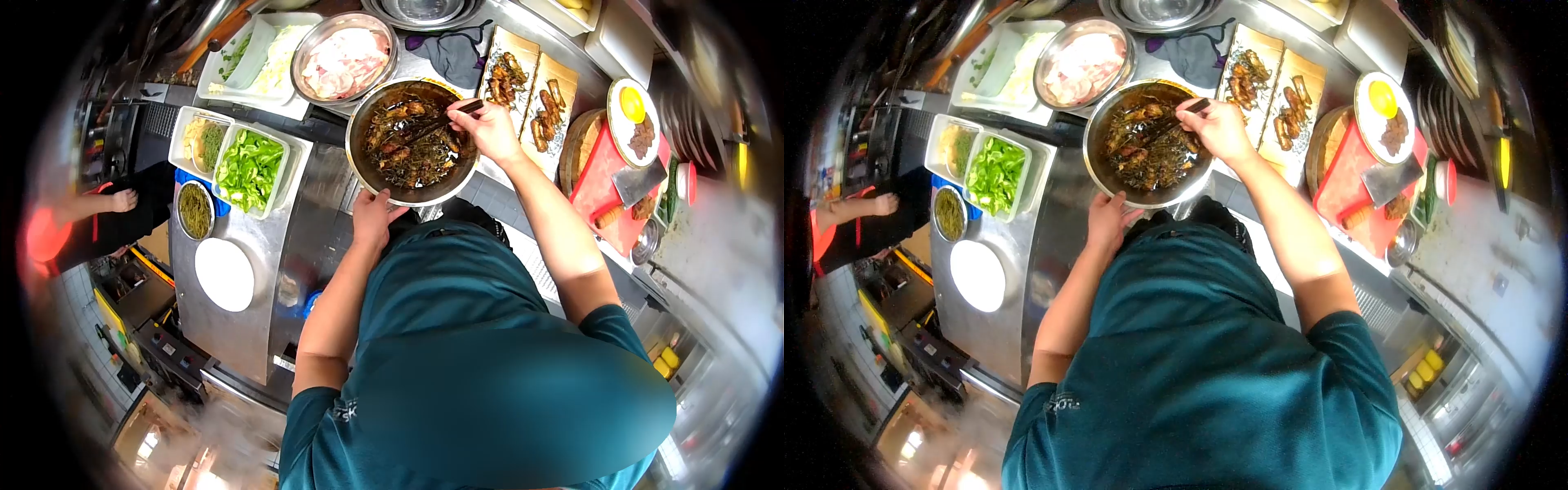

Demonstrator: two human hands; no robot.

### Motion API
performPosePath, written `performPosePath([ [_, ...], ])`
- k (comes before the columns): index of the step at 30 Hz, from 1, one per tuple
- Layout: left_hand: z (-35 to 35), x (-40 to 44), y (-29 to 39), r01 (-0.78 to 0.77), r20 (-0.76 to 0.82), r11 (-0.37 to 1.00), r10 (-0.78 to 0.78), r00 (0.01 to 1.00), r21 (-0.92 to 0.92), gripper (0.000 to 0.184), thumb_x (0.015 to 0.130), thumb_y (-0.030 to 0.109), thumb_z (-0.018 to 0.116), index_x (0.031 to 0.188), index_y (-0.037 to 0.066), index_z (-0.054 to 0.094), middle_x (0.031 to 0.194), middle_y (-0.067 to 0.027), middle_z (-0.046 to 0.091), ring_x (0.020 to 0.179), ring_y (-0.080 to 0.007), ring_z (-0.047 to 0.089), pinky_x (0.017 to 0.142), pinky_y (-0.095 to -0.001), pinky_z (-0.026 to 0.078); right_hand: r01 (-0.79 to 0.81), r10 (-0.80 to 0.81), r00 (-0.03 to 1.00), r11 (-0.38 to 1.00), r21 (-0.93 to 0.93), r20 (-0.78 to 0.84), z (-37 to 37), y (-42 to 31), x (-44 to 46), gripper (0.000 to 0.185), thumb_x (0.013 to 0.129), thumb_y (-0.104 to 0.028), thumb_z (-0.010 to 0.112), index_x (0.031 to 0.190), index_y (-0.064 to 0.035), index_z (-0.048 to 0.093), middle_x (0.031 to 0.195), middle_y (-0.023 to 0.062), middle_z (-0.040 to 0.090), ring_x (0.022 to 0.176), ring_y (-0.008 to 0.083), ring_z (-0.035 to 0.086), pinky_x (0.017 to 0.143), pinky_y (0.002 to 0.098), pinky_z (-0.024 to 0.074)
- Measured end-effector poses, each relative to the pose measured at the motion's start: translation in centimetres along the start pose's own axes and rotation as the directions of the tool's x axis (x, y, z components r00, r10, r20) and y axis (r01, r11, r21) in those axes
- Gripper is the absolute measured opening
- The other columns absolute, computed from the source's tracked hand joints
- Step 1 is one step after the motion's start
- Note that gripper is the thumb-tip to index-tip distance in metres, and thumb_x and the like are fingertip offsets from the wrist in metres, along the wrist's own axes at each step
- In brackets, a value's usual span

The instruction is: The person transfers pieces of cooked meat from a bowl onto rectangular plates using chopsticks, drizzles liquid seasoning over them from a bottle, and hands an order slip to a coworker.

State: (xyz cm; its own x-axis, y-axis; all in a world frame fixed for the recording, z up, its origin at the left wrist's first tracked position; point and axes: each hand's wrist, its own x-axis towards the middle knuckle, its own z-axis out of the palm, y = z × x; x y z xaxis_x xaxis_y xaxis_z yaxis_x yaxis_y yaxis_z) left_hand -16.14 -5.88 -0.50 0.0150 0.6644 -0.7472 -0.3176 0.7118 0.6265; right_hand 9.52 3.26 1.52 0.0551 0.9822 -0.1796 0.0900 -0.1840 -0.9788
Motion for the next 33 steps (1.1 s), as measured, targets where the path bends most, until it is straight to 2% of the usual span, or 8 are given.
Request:
performPosePath([
  [4, 0.0, -0.1, 0.1, 0.01, 0.005, 1.0, -0.01, 1.0, 0.027, 0.022, 0.099, 0.005, 0.048, 0.118, -0.006, 0.051, 0.113, -0.0157, 0.061, 0.096, -0.0256, 0.067, 0.073, -0.0339, 0.064, -0.064, 0.064, 0.998, 0.996, 0.059, -0.006, 0.3, 0.7, 0.1, 0.014, 0.09, -0.008, 0.069, 0.102, -0.0012, 0.072, 0.08, 0.0032, 0.071, 0.07, 0.0073, 0.065, 0.065, 0.0219, 0.0517],
  [8, 0.1, 0.1, 0.0, 0.03, -0.018, 0.999, -0.03, 0.999, 0.033, 0.022, 0.099, 0.005, 0.048, 0.118, -0.006, 0.051, 0.112, -0.0153, 0.061, 0.093, -0.0246, 0.066, 0.072, -0.0334, 0.064, 0.007, -0.006, 1.0, 1.0, -0.022, 0.025, 0.8, 1.3, 0.4, 0.013, 0.091, -0.008, 0.069, 0.102, -0.0008, 0.072, 0.081, 0.0031, 0.071, 0.07, 0.0078, 0.064, 0.065, 0.0213, 0.0508],
  [18, -0.3, 0.6, -0.1, 0.019, 0.004, 0.999, -0.02, 1.0, 0.03, 0.018, 0.099, 0.004, 0.048, 0.115, -0.003, 0.053, 0.11, -0.0135, 0.063, 0.091, -0.0236, 0.067, 0.072, -0.0345, 0.064, -0.257, 0.377, 0.911, 0.836, 0.484, -0.168, -4.0, -0.4, -0.3, 0.014, 0.091, -0.008, 0.068, 0.097, 0.0045, 0.069, 0.086, 0.0111, 0.071, 0.071, 0.0154, 0.069, 0.069, 0.0264, 0.0587],
  [22, -0.5, 0.6, 0.1, 0.031, 0.008, 0.999, -0.032, 0.999, 0.031, 0.022, 0.097, 0.005, 0.051, 0.117, -0.005, 0.051, 0.109, -0.0158, 0.063, 0.088, -0.0252, 0.068, 0.069, -0.0338, 0.063, -0.358, 0.397, 0.883, 0.914, 0.189, -0.252, -3.0, -2.1, -2.0, 0.028, 0.086, -0.025, 0.075, 0.092, 0.002, 0.071, 0.079, 0.0115, 0.073, 0.069, 0.0147, 0.068, 0.068, 0.0277, 0.0517],
  [23, -0.4, 0.6, 0.1, 0.017, 0.002, 0.997, -0.017, 1.0, 0.08, 0.023, 0.097, 0.005, 0.051, 0.117, -0.006, 0.051, 0.109, -0.0168, 0.064, 0.088, -0.0257, 0.069, 0.069, -0.0326, 0.063, -0.358, 0.386, 0.886, 0.922, 0.15, -0.258, -3.1, -0.1, -1.7, 0.021, 0.084, -0.021, 0.076, 0.085, 0.0002, 0.072, 0.07, 0.0083, 0.071, 0.061, 0.0119, 0.064, 0.062, 0.0259, 0.0484],
  [25, 0.3, -0.2, 0.8, 0.003, 0.015, 0.995, -0.004, 1.0, 0.104, 0.022, 0.098, 0.005, 0.05, 0.117, -0.006, 0.05, 0.11, -0.0166, 0.064, 0.092, -0.0269, 0.069, 0.071, -0.0324, 0.064, -0.261, 0.352, 0.906, 0.902, 0.345, -0.235, -3.2, 1.0, -2.3, 0.025, 0.087, -0.021, 0.075, 0.079, 0.0024, 0.072, 0.074, 0.0119, 0.073, 0.067, 0.0134, 0.067, 0.064, 0.0248, 0.0501],
  [28, -0.1, 0.3, 0.5, 0.012, 0.04, 0.999, -0.013, 0.999, 0.038, 0.017, 0.099, 0.004, 0.048, 0.114, -0.004, 0.049, 0.111, -0.0176, 0.063, 0.095, -0.0272, 0.068, 0.077, -0.0387, 0.064, -0.12, 0.296, 0.912, 0.856, 0.504, -0.285, -5.2, -1.5, -4.4, 0.02, 0.088, -0.014, 0.073, 0.093, 0.0056, 0.07, 0.081, 0.0122, 0.072, 0.072, 0.0147, 0.068, 0.068, 0.0249, 0.0546],
  [33, -0.9, 1.1, 0.2, 0.043, 0.058, 0.998, -0.046, 0.997, 0.047, 0.015, 0.099, 0.004, 0.048, 0.113, -0.002, 0.049, 0.113, -0.0166, 0.062, 0.097, -0.0281, 0.068, 0.076, -0.0396, 0.064, -0.14, 0.246, 0.76, 0.966, 0.218, -0.601, -13.7, -5.0, -9.3, 0.023, 0.089, -0.02, 0.072, 0.1, -0.0002, 0.069, 0.085, 0.0074, 0.072, 0.076, 0.0135, 0.069, 0.078, 0.0272, 0.0536],
])
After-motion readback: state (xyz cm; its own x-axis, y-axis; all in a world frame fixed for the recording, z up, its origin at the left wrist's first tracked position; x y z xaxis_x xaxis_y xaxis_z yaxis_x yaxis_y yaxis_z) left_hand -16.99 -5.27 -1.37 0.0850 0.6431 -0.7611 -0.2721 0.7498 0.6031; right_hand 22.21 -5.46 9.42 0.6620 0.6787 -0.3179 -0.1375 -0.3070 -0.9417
